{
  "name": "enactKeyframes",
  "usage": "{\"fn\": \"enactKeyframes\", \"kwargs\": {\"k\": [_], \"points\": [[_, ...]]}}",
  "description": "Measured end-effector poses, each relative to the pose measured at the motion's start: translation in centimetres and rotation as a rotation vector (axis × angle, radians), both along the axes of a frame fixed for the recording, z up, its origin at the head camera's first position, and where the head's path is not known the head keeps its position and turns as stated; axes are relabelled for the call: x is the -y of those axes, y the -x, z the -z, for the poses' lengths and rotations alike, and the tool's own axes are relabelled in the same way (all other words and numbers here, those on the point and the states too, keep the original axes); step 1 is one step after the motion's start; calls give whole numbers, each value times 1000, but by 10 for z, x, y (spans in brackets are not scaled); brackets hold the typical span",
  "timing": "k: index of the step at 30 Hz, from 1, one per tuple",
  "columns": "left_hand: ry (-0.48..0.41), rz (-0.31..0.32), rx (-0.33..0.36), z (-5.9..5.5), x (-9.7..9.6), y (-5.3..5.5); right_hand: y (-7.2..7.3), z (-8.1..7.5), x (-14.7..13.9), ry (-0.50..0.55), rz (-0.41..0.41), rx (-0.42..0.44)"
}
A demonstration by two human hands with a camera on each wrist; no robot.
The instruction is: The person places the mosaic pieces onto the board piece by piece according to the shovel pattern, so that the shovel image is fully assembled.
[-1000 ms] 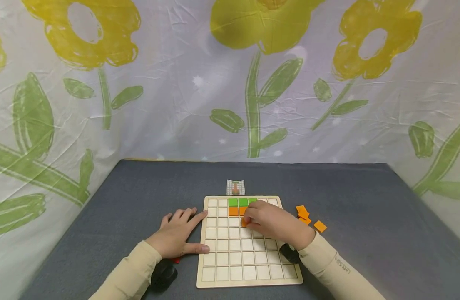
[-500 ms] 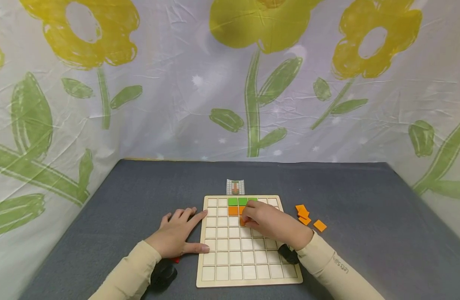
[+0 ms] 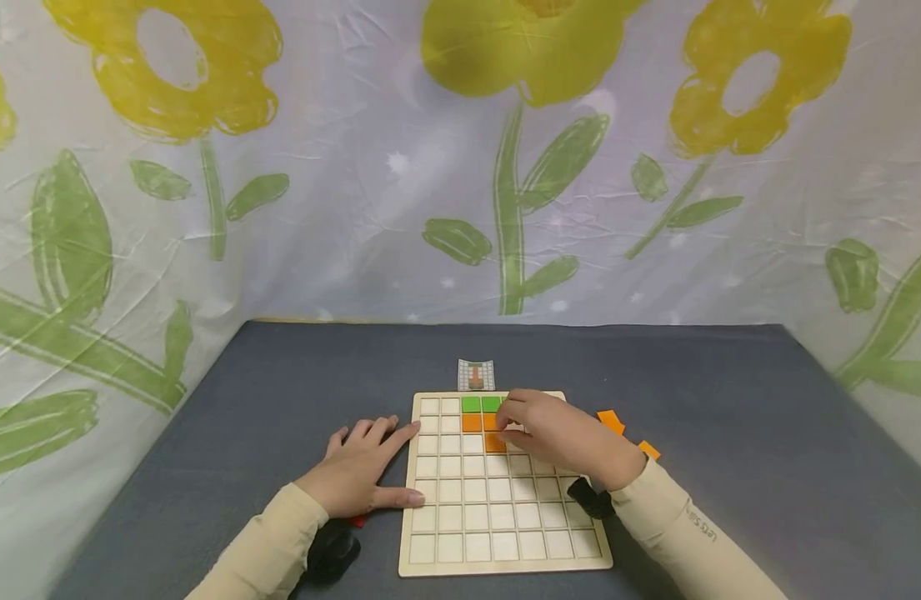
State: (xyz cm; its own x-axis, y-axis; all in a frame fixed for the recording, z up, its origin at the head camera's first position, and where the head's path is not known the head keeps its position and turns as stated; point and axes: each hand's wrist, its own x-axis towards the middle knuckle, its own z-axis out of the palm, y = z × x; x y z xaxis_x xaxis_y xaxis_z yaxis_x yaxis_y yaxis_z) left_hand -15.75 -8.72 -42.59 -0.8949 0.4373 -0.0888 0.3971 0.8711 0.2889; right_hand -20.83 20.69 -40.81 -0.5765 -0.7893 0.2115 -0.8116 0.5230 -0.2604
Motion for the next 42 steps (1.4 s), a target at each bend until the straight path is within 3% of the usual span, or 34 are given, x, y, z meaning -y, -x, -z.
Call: {"fn": "enactKeyframes", "kwargs": {"k": [7,12,17,26,42], "points": [[2,-13,15,1,-2,1,10,-7,9,-74,25,42],[9,-14,23,1,-2,1,23,-4,23,-148,43,93],[5,-5,22,0,0,0,31,-1,34,-154,35,122],[0,-10,15,2,0,1,30,1,42,-201,63,93],[4,-19,0,3,0,0,26,1,45,-169,49,81]]}}
